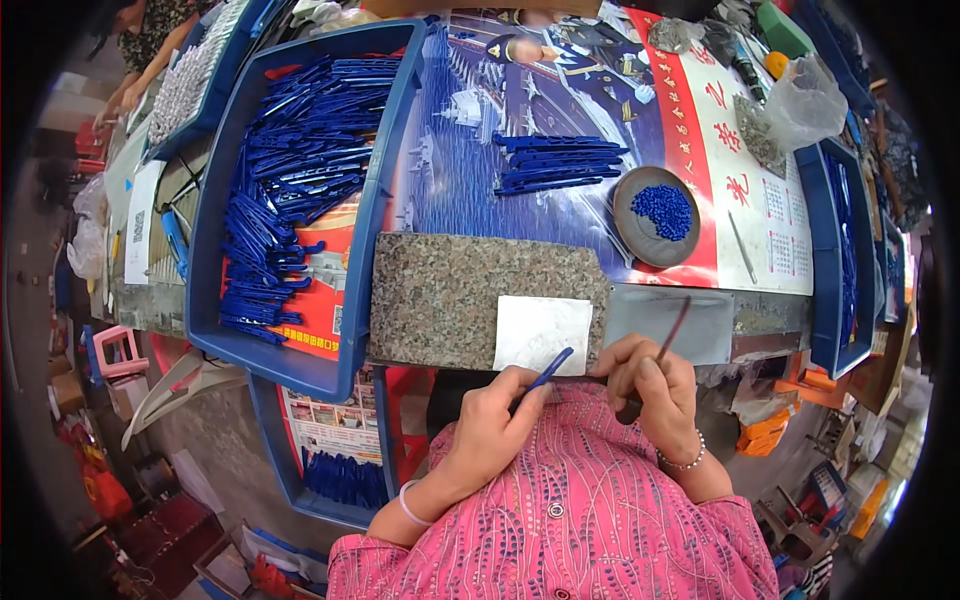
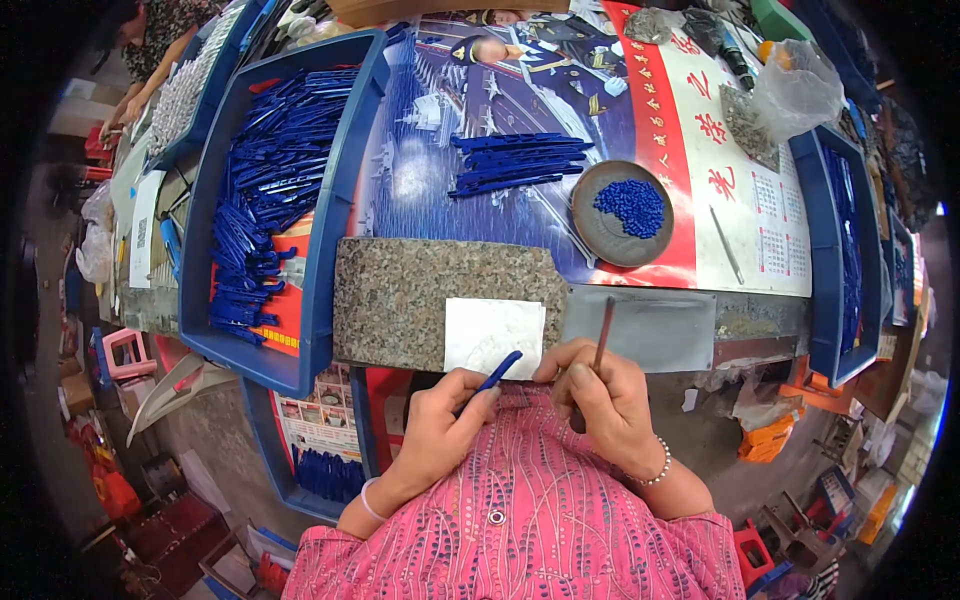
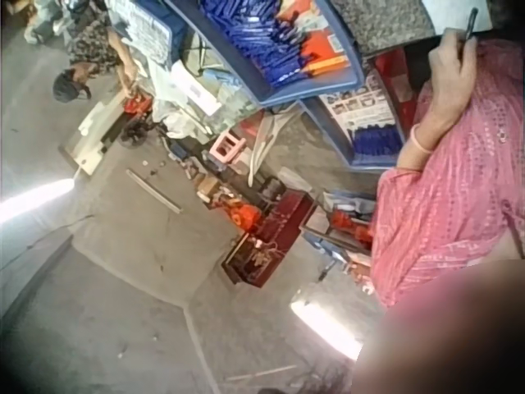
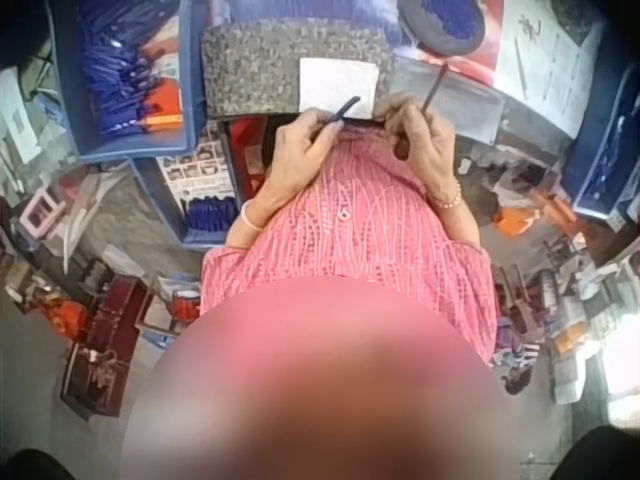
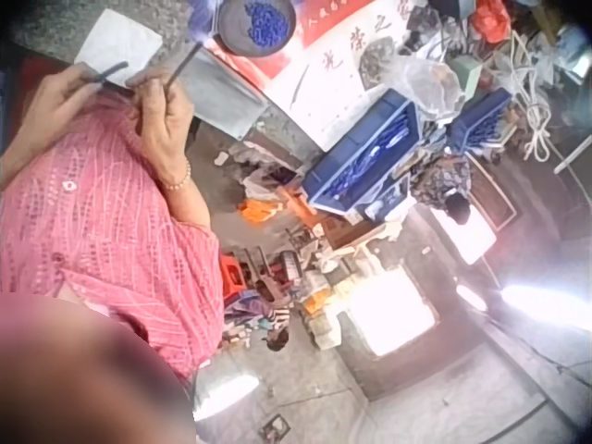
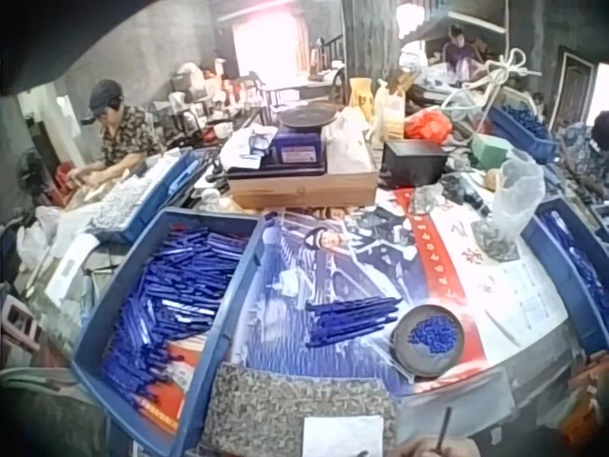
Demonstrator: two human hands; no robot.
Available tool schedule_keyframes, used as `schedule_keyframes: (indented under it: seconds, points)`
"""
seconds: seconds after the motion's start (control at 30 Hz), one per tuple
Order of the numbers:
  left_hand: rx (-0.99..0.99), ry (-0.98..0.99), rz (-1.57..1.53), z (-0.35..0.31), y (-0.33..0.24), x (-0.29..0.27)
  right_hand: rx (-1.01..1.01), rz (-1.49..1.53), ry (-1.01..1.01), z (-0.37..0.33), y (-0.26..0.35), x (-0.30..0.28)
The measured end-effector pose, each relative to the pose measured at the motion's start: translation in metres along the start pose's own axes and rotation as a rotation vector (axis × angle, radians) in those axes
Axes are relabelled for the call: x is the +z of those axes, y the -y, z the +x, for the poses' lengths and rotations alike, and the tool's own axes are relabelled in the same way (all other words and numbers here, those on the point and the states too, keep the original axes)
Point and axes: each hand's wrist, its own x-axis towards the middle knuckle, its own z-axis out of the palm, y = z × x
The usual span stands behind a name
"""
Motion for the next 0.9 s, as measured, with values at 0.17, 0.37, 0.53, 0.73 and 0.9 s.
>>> schedule_keyframes:
  seconds: [0.17,0.37,0.53,0.73,0.9]
  points:
    - [-0.159,0.088,-0.355,-0.002,0.006,0.001,-0.131,-0.124,0.026,0.001,0.011,-0.003]
    - [-0.176,0.134,-0.469,-0.004,0.003,-0.011,-0.063,-0.699,-0.453,0.028,0.020,-0.048]
    - [0.186,-0.049,-0.065,-0.005,-0.010,-0.009,-0.230,-1.106,-0.542,0.059,-0.003,-0.112]
    - [0.618,-0.187,0.532,0.006,-0.039,-0.011,-0.120,-1.148,-0.551,0.066,0.014,-0.129]
    - [0.645,-0.197,0.648,0.007,-0.042,-0.009,-0.151,-1.502,-0.520,0.057,0.006,-0.167]
